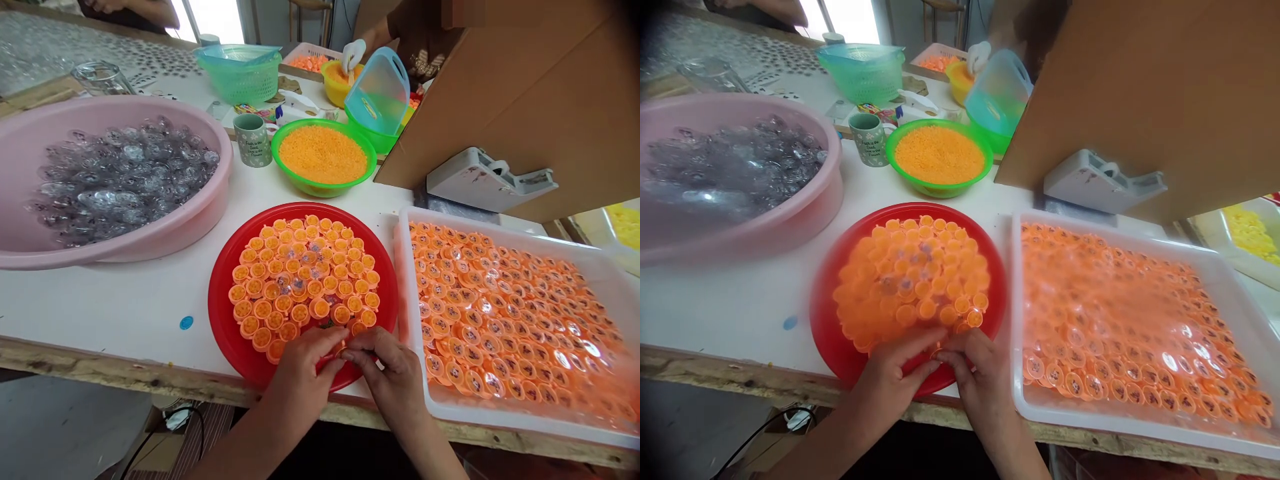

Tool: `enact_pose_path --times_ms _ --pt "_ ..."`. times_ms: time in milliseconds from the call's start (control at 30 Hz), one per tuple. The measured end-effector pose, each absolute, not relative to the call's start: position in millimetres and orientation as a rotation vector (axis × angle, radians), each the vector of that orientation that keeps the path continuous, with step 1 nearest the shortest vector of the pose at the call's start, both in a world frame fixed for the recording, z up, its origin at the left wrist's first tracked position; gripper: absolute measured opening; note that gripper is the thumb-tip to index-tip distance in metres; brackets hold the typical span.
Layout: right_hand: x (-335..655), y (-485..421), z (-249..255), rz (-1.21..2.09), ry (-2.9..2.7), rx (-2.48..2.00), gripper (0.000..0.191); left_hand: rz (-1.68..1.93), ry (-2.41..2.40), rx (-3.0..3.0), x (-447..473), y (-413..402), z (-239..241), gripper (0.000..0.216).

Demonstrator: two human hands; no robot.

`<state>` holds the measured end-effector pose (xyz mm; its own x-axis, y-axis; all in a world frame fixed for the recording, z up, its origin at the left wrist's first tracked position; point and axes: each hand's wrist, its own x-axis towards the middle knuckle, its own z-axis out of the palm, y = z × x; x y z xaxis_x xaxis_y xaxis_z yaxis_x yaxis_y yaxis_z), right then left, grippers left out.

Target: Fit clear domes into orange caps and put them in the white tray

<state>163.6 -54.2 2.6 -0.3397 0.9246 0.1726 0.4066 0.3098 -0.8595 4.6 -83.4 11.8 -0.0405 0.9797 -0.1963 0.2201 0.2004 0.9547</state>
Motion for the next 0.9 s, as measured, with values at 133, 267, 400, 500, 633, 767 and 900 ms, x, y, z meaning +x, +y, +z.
enact_pose_path --times_ms 133,267,400,500,633,767,900 --pt "162.3 -55.5 0.8 0.933 -1.880 -1.225 0.013 1.015 1.452 1.267 9.4 -83.4 11.1 0.043" --pt "161.1 -56.1 0.3 1.096 -1.767 -1.278 0.026 1.029 1.442 1.133 8.2 -81.2 15.7 0.041" --pt "159.6 -57.0 2.6 1.083 -1.800 -1.256 0.033 1.086 1.465 1.173 4.2 -82.1 15.0 0.037" --pt "159.5 -57.9 4.6 1.085 -1.794 -1.234 0.024 1.111 1.488 1.222 2.1 -82.8 15.4 0.033" --pt "160.5 -60.7 2.3 1.152 -1.758 -1.182 0.025 1.114 1.507 1.376 2.9 -83.4 18.4 0.030" --pt "156.2 -66.5 -4.1 1.106 -1.743 -1.179 0.026 1.168 1.533 1.576 6.0 -83.9 15.4 0.033" --pt "146.1 -71.1 3.8 1.016 -1.743 -1.202 0.022 1.174 1.586 1.717 6.3 -83.3 8.9 0.027"
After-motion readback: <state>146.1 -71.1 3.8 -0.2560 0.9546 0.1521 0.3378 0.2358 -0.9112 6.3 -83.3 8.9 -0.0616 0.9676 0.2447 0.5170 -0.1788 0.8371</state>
